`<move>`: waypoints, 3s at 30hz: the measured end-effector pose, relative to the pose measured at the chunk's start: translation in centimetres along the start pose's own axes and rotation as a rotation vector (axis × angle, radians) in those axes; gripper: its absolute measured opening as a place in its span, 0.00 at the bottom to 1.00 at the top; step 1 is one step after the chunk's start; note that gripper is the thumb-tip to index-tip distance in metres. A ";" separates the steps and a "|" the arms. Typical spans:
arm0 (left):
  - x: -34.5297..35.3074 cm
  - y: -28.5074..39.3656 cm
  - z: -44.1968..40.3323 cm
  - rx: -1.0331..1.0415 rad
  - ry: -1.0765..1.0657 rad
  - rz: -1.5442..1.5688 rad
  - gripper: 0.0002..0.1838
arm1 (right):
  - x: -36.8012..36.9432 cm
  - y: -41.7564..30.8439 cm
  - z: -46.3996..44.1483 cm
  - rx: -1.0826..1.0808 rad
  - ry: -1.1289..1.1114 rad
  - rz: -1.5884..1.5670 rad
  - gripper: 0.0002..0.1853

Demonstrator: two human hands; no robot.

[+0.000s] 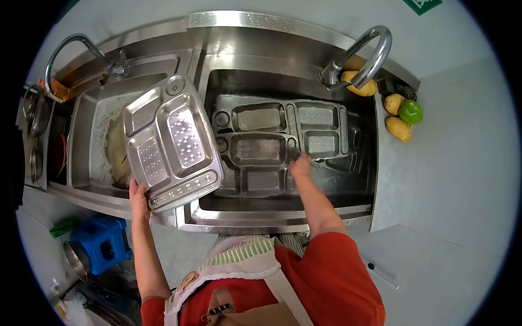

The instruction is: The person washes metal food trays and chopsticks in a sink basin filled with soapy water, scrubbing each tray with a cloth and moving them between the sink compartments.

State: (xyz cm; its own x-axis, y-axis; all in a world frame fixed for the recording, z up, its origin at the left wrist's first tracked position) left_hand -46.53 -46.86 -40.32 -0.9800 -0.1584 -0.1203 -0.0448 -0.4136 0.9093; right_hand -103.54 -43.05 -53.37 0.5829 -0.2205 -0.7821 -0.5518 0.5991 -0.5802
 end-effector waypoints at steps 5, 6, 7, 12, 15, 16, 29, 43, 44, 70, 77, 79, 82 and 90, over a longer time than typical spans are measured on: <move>-0.4 -0.6 -0.4 0.014 -0.027 -0.058 0.26 | 0.6 -4.0 -1.5 -0.017 0.095 0.013 0.30; 0.0 -0.3 -0.3 0.017 -0.039 -0.069 0.26 | 0.6 -4.6 -2.0 -0.061 0.144 0.071 0.29; 0.2 0.0 -0.1 0.023 -0.022 -0.072 0.26 | 0.8 -4.6 -2.8 -0.046 0.150 0.063 0.29; 0.8 0.7 0.2 0.003 0.023 -0.090 0.26 | 6.7 -10.1 -3.6 -0.534 -0.257 0.235 0.32; 0.7 0.4 0.0 0.032 0.004 -0.103 0.26 | 5.8 -12.1 -3.7 -0.397 -0.383 0.406 0.30; 0.5 0.4 0.0 0.048 0.018 -0.106 0.27 | 5.7 -11.3 -4.6 -0.446 -0.361 0.372 0.24; -0.3 -0.2 0.2 0.060 0.011 -0.066 0.29 | -12.5 -21.9 5.0 -0.909 -0.349 0.311 0.07; -1.0 0.8 0.6 0.078 0.022 -0.065 0.23 | -29.0 -26.7 17.7 -0.978 0.437 0.027 0.06; -1.0 1.0 0.8 0.070 0.031 -0.020 0.23 | -29.5 -26.1 17.1 -0.866 0.464 -0.123 0.04; -0.9 1.3 0.7 0.062 -0.060 0.054 0.29 | -0.7 -31.3 13.8 -0.763 -0.230 -0.436 0.19; -0.3 0.5 0.4 0.076 -0.054 0.001 0.31 | 4.5 -2.9 0.8 0.323 -0.329 -0.011 0.25; -0.1 1.2 0.7 0.070 -0.043 0.020 0.31 | 1.2 -1.8 1.8 0.261 -0.047 0.174 0.30; 0.4 1.2 0.9 0.027 -0.029 -0.008 0.31 | 1.5 1.3 -0.5 0.265 -0.090 0.141 0.35; 1.2 1.6 1.2 -0.005 0.031 -0.025 0.30 | 3.4 -6.6 -9.4 -0.406 0.063 0.357 0.43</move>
State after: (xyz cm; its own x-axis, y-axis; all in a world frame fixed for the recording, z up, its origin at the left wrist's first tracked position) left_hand -48.02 -46.69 -38.55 -0.9721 -0.1761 -0.1551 -0.0678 -0.4218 0.9042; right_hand -103.47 -54.99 -54.34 0.2869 -0.1106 -0.9516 -0.9024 0.3022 -0.3072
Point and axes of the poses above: each hand's wrist, its own z-axis away from the middle knuckle, its own x-axis out of the palm, y = z × x, the point moved 7 cm from there along -z, towards the middle knuckle, and after that the axes turned 14 degrees about -z, right-handed, at the moved point
